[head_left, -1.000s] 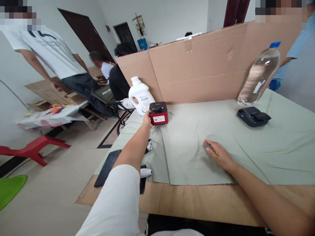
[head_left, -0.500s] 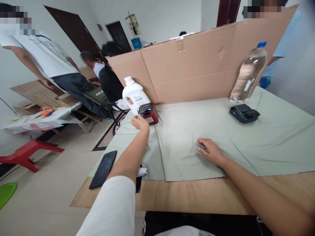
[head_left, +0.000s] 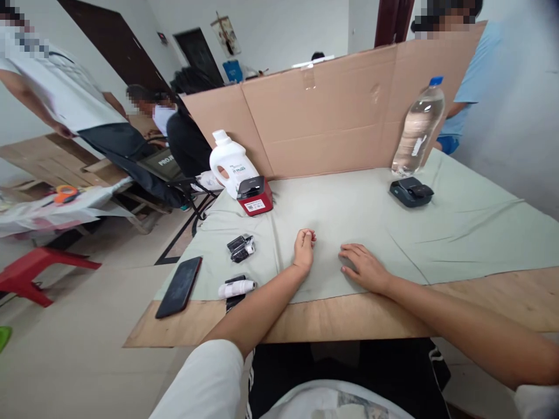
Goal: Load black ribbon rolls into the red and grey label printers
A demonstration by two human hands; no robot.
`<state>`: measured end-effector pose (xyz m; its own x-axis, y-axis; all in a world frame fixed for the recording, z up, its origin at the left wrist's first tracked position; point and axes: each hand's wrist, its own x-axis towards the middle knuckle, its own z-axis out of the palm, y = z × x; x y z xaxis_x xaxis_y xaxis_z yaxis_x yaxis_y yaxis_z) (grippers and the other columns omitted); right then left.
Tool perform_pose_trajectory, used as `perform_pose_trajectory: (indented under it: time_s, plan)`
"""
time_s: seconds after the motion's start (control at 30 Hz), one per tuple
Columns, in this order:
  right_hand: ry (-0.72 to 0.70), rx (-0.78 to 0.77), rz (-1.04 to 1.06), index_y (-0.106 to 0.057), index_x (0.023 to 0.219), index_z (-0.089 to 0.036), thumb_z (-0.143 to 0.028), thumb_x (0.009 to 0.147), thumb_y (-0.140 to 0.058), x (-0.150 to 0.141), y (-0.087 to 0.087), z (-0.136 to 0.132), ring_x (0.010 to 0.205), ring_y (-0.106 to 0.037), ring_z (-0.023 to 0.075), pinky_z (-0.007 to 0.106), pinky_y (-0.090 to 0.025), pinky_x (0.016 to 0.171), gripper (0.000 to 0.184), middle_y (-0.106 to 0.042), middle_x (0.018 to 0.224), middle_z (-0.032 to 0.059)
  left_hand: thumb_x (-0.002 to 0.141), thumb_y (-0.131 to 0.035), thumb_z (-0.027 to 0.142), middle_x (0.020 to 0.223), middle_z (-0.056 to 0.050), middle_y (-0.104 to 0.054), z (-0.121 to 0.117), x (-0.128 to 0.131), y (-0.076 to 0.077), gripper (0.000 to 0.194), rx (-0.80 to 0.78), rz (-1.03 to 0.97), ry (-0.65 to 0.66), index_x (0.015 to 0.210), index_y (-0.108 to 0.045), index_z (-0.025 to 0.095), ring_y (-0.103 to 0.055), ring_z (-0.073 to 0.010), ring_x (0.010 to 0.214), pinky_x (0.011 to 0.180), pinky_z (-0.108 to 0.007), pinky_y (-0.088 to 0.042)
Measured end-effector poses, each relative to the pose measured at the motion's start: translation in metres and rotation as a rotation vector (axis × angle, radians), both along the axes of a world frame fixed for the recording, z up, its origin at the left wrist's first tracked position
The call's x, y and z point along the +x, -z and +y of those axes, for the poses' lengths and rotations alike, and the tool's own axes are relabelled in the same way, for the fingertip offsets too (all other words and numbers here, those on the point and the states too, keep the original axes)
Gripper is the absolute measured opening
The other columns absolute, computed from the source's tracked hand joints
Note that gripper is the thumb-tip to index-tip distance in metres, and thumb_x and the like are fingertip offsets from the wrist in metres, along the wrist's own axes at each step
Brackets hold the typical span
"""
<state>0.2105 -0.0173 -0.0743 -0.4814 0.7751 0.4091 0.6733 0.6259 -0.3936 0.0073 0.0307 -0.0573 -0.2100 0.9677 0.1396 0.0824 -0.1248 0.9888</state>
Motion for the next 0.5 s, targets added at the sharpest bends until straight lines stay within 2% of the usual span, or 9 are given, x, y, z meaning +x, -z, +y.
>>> perform_pose_trajectory:
  time_s: [0.07,0.13,0.23,0.33,0.4,0.5]
  plan:
    - [-0.042,0.000,-0.029,-0.062,0.116,-0.020,-0.033,0.087,-0.057,0.012,-0.002,0.013,0.122,-0.054,0.0246,0.047,-0.045,0.104,0.033,-0.062,0.127,0.0121,0.089,-0.043,0.041,0.079,-0.003,-0.057,0.001,-0.002,-0.001,0.024,-0.009,0.025,0.028,0.082,-0.053,0.021,-0.056,-0.0154,0.074,0.069,-0.029,-0.045]
    - [0.026,0.032,-0.078,-0.063,0.115,-0.020,-0.038,0.087,-0.056,0.032,-0.012,0.045,0.121,-0.054,0.0271,0.051,-0.043,0.104,0.034,-0.062,0.126,0.0135,0.088,-0.046,0.041,0.076,-0.002,-0.057,0.003,-0.001,-0.002,0.024,0.010,0.060,0.068,0.079,-0.054,0.021,-0.055,-0.0160,0.073,0.071,-0.030,-0.045]
    - [0.380,0.113,-0.120,-0.063,0.114,-0.018,-0.043,0.083,-0.059,0.078,-0.037,0.109,0.133,-0.041,0.0362,0.062,-0.032,0.106,0.040,-0.054,0.137,0.0183,0.086,-0.048,0.040,0.074,-0.001,-0.056,0.004,0.002,-0.002,0.022,0.026,0.096,0.105,0.078,-0.056,0.021,-0.054,-0.0164,0.073,0.072,-0.030,-0.044]
    - [0.750,0.067,-0.173,-0.057,0.123,-0.012,-0.045,0.079,-0.064,0.130,-0.059,0.156,0.140,-0.025,0.0436,0.063,-0.023,0.107,0.055,-0.036,0.149,0.0228,0.085,-0.050,0.037,0.070,0.000,-0.055,0.004,0.002,-0.002,0.019,0.011,0.120,0.125,0.076,-0.056,0.020,-0.054,-0.0162,0.070,0.071,-0.029,-0.043]
    - [0.969,-0.069,-0.175,-0.051,0.131,-0.010,-0.047,0.078,-0.066,0.154,-0.064,0.169,0.138,-0.025,0.0458,0.060,-0.023,0.106,0.066,-0.031,0.149,0.0257,0.084,-0.051,0.033,0.070,0.001,-0.054,0.004,0.002,-0.003,0.016,0.004,0.138,0.137,0.076,-0.056,0.020,-0.053,-0.0159,0.069,0.071,-0.029,-0.042]
    - [1.058,-0.232,-0.111,-0.040,0.142,-0.014,-0.051,0.080,-0.064,0.169,-0.061,0.170,0.128,-0.038,0.0413,0.052,-0.031,0.101,0.076,-0.039,0.140,0.0254,0.084,-0.052,0.031,0.070,0.001,-0.054,0.003,0.002,-0.005,0.014,-0.002,0.190,0.156,0.077,-0.056,0.020,-0.052,-0.0152,0.070,0.071,-0.028,-0.041]
